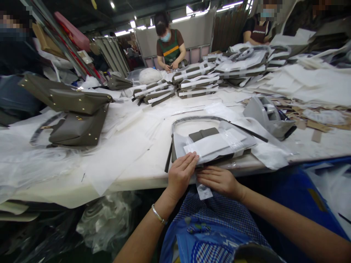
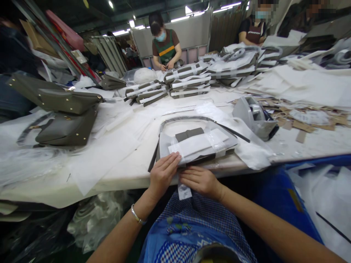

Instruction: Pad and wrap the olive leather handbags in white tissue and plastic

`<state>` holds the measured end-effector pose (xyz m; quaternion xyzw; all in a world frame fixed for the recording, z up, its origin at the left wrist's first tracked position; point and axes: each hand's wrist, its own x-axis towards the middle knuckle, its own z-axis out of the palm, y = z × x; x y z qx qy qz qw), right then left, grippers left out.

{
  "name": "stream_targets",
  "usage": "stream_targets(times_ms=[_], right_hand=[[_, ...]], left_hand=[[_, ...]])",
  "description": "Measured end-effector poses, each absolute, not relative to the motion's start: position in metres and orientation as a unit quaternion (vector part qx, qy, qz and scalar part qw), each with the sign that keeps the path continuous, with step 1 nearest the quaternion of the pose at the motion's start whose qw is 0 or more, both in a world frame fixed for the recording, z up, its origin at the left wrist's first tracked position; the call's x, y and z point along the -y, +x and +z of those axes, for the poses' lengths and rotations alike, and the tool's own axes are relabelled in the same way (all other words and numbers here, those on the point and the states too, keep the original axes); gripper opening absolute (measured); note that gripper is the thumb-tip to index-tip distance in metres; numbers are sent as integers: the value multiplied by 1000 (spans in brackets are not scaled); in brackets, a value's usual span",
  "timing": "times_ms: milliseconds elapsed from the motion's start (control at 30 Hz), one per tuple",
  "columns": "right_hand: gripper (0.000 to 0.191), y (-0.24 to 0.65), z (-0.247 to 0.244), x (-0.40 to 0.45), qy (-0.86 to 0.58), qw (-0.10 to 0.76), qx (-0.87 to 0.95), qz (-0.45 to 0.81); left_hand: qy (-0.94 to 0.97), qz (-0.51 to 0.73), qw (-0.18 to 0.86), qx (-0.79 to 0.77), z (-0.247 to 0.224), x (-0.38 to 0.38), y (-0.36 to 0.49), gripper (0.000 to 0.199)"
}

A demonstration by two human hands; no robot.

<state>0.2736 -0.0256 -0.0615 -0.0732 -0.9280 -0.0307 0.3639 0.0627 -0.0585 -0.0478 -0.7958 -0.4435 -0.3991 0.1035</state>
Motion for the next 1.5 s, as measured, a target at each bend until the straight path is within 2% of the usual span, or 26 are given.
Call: stream_targets(times_ms=[333, 567, 700, 800, 900, 1033, 1200, 1333, 1500], right_hand=[[30, 282, -53, 65, -168, 368, 913, 57], [30, 276, -2, 36, -166, 382, 909, 23], [22, 262, 21, 12, -208, 381, 900, 24], [15, 249, 27, -7, -258, 353, 899, 25], [10, 237, 26, -26, -314, 288, 902, 69], [6, 227, 21, -46, -337, 223, 907, 121], [5, 222, 21, -60, -360, 177, 898, 177], [8, 219, 21, -65, -390, 160, 885, 200], [7, 215, 14, -64, -415, 184, 880, 140]], left_hand=[[-788, -402, 124, 450, -59, 56, 64, 44], [-773, -388, 157, 477, -60, 58, 66, 40], [-763, -393, 143, 493, -58, 62, 69, 34], [-755, -418, 125, 489, -53, 63, 69, 22], [-743, -448, 97, 489, -50, 61, 68, 18], [-735, -464, 89, 486, -54, 60, 67, 20], [-767, -426, 105, 469, -55, 59, 64, 29], [-771, -395, 73, 494, -47, 58, 62, 31], [-767, -371, 68, 519, -40, 57, 62, 33]])
